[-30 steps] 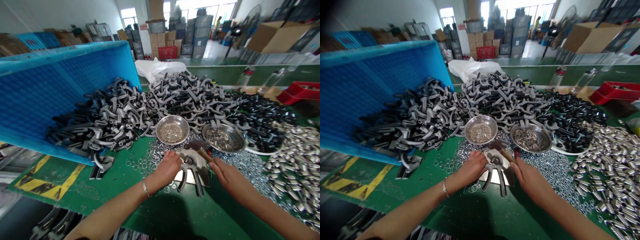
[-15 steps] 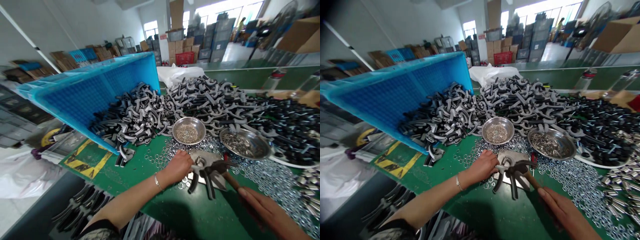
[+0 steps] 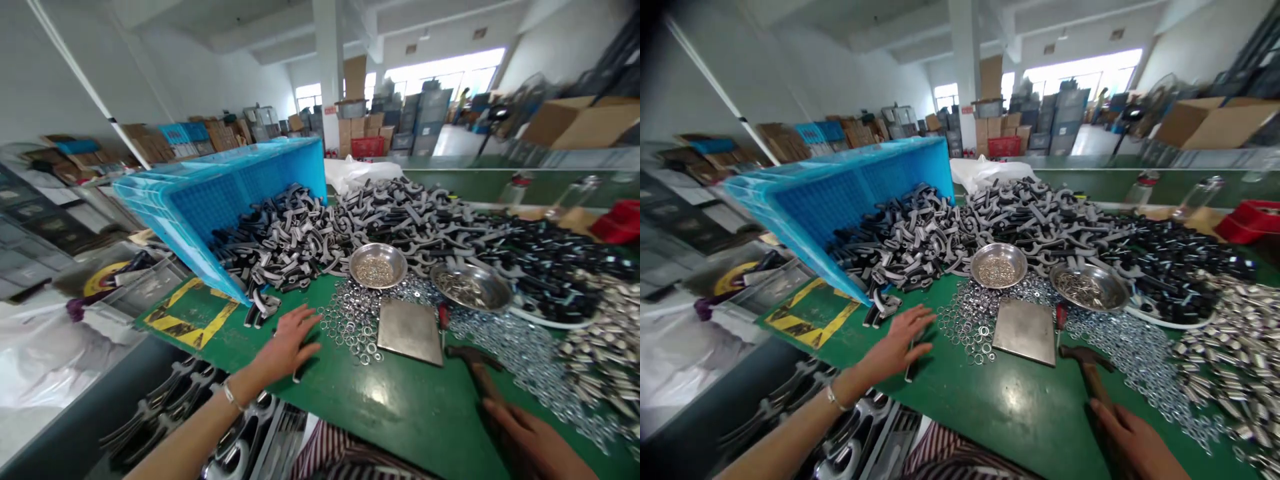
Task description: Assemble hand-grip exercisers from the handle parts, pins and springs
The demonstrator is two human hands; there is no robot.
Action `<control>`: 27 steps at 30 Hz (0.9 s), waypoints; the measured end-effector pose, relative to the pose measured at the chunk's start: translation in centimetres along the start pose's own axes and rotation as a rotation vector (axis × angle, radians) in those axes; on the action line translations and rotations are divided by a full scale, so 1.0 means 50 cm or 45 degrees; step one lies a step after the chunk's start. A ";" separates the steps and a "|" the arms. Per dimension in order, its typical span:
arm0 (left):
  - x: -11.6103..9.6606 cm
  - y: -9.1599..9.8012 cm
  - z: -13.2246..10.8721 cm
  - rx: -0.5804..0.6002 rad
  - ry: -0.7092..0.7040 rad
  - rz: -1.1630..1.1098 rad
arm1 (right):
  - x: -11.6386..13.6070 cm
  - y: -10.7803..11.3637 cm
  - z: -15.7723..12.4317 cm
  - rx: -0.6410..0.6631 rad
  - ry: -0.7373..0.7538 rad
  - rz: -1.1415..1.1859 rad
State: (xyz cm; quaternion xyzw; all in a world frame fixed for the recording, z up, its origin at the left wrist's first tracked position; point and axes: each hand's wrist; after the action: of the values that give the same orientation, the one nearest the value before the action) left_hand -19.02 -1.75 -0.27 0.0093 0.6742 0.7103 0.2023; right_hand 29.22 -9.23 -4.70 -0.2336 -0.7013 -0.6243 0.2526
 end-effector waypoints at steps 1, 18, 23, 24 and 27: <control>-0.051 -0.032 0.003 0.007 -0.065 0.003 | 0.016 0.003 0.010 0.077 -0.022 -0.120; -0.300 -0.156 0.214 -0.091 -0.268 -0.174 | -0.237 0.179 0.037 -0.334 0.015 -0.908; -0.511 -0.215 0.336 0.077 -0.617 0.013 | -0.266 0.198 0.081 -0.280 0.011 -0.651; -0.536 -0.227 0.360 0.083 -0.638 0.104 | -0.264 0.205 0.091 -0.320 -0.029 -0.500; -0.572 -0.250 0.402 0.102 -0.694 0.268 | -0.249 0.220 0.108 -0.487 -0.170 0.017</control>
State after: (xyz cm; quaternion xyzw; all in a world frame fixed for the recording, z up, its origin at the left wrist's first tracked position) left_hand 16.42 8.95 -3.05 0.2777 0.6179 0.6714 0.3006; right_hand 45.48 -2.80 -4.89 -0.3230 -0.5836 -0.7275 0.1607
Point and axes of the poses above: each hand's wrist, its own z-axis towards the middle knuckle, its own y-axis out of the back of the hand, x = y × z, and after that the axes turned 10 degrees about y, right-handed
